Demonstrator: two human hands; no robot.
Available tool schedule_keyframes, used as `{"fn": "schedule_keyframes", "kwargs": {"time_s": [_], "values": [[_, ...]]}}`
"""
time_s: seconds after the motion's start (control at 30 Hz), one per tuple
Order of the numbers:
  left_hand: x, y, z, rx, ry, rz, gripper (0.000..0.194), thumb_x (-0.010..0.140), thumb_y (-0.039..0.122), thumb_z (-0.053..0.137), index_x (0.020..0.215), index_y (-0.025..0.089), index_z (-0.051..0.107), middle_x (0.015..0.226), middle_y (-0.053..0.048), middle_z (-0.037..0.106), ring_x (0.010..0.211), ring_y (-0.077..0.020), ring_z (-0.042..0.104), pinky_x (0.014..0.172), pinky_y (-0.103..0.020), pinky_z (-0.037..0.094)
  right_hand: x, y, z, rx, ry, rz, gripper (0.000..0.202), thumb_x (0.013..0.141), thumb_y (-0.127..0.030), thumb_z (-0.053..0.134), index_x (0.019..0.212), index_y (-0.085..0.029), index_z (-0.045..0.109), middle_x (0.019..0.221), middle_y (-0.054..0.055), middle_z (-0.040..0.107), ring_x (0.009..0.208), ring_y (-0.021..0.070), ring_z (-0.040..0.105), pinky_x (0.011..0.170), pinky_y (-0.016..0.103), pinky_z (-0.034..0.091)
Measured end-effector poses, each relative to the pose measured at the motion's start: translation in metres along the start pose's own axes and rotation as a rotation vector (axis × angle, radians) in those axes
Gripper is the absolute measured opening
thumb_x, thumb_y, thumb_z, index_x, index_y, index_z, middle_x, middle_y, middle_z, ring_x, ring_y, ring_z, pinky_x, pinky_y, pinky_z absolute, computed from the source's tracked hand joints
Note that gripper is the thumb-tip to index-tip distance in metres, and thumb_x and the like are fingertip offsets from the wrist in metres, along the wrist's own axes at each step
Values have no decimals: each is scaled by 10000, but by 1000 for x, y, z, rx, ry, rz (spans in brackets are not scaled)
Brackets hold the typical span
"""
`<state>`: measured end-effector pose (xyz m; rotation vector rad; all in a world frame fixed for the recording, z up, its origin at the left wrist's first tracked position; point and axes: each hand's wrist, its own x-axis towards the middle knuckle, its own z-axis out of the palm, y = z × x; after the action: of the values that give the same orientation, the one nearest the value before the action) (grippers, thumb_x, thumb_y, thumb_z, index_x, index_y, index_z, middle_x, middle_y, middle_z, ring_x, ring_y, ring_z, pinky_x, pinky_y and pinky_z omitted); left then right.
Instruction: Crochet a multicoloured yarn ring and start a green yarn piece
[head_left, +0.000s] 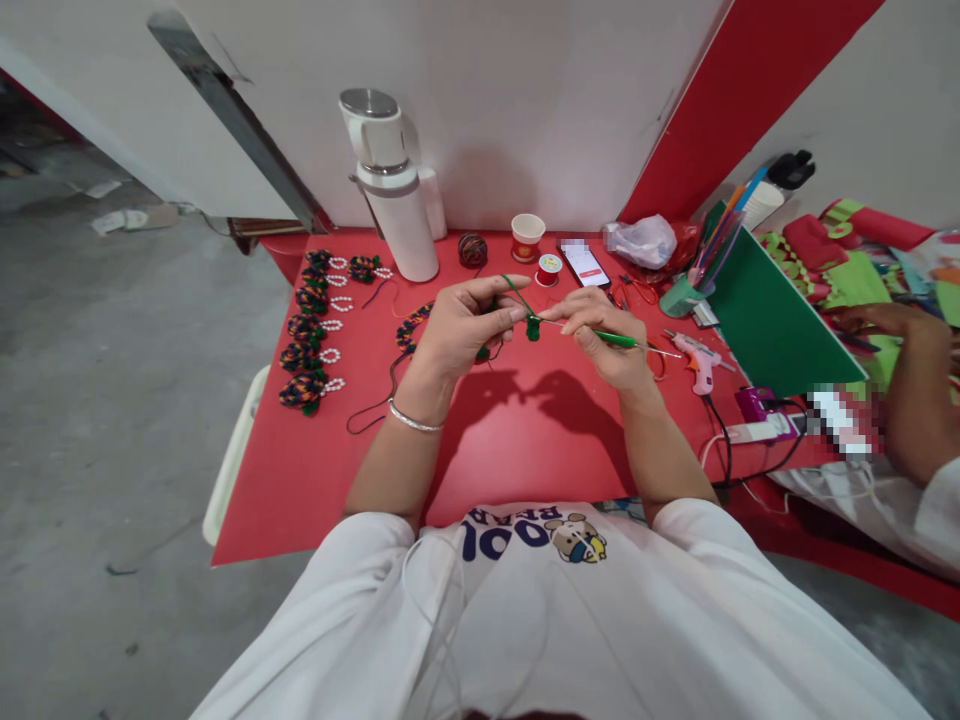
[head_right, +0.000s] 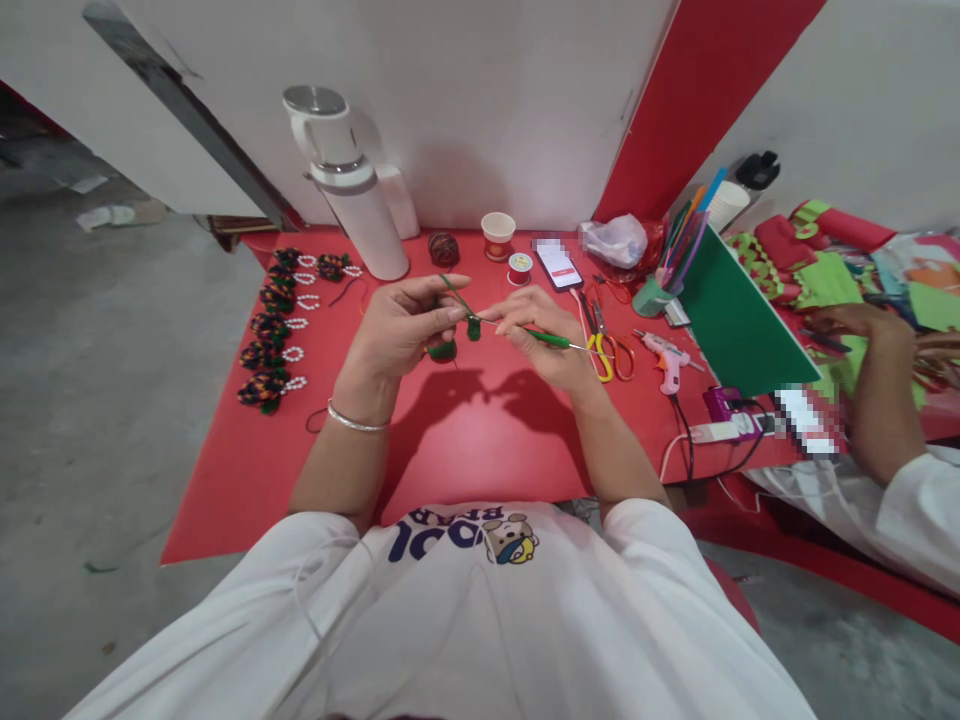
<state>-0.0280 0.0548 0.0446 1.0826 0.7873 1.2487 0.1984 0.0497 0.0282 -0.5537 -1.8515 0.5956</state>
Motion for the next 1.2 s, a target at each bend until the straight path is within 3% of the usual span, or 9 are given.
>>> {"fn": "schedule_keyframes", "kwargs": {"time_s": [0.73,1.0,1.2], "values": [[1,-1,4,3,45,-15,493,565,277,1018,1010,160,840,651,10,690,473,-74,564,400,-197,330,0,0,1,-102,-9,-21,166,1046,-450,635,1009,-343,757,1145,-4,858,1027,249,713,969,541,583],[4,-5,8,-64,40,-79,562,531,321,1049,1018,167,815,625,31,667,463,-70,554,398,-191,316,-2,-8,8,-269,4,-145,133,1050,-388,632,996,-332,740,1174,-4,857,1001,241,747,977,530,563],[3,-9,10,-114,-16,-106,621,561,366,1049,1095,163,805,559,52,623,425,-71,523,382,-196,285,-6,-1,16,-336,93,-251,119,1055,-374,615,1060,-354,732,1216,-5,848,1027,235,724,956,504,560]]}}
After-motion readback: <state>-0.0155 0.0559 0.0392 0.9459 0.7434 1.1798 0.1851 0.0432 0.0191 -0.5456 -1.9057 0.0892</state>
